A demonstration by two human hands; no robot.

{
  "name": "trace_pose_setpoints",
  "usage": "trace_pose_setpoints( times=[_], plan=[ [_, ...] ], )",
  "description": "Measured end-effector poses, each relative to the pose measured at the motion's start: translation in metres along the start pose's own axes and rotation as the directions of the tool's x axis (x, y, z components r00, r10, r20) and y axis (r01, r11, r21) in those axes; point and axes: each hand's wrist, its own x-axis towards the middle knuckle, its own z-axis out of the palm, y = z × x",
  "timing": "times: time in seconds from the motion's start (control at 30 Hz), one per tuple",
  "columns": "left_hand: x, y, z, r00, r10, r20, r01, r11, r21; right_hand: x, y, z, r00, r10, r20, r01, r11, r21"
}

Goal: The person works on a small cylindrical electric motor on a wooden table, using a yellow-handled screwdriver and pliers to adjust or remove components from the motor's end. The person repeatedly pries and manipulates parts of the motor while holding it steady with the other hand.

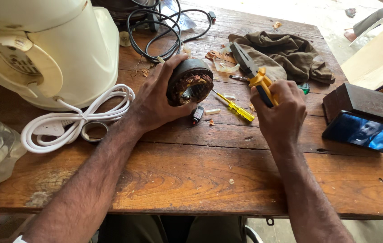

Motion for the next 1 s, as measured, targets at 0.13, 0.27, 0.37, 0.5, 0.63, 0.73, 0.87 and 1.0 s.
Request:
trace_pose_setpoints(
  times=[0.13,0.27,0.37,0.5,0.63,0.73,0.87,1.0],
  plan=[
    [0.0,-0.001,0.0,1.0,0.0,0.002,0.0,1.0,-0.015,-0.001,-0.002,-0.002,0.998,-0.059,-0.029,0.059,0.998,-0.014],
    [-0.003,-0.005,0.001,0.999,0.019,-0.027,-0.019,1.0,0.005,-0.001,-0.004,-0.004,0.998,-0.063,-0.026,0.063,0.998,0.008],
    [-0.004,-0.008,0.007,0.997,0.043,-0.067,-0.045,0.999,-0.023,0.0,-0.005,-0.006,0.988,-0.148,-0.04,0.148,0.989,-0.011],
    [-0.006,-0.012,0.009,0.996,-0.034,-0.084,0.031,0.999,-0.044,-0.004,-0.011,-0.011,0.962,-0.273,-0.017,0.271,0.959,-0.078],
    [-0.007,-0.013,0.006,0.991,-0.074,-0.112,0.069,0.996,-0.052,0.0,-0.017,-0.008,0.929,-0.363,0.071,0.368,0.926,-0.085],
    [-0.006,-0.012,0.005,0.99,-0.091,-0.111,0.086,0.995,-0.042,-0.002,-0.019,-0.007,0.908,-0.405,0.104,0.414,0.906,-0.088],
    [-0.006,-0.015,0.004,0.991,-0.029,-0.128,0.028,1.0,-0.004,-0.002,-0.016,-0.006,0.9,-0.422,0.113,0.433,0.894,-0.113],
    [-0.007,-0.021,0.006,0.991,0.018,-0.132,-0.017,1.0,0.01,0.002,-0.008,-0.005,0.889,-0.435,0.139,0.449,0.888,-0.093]
  ],
)
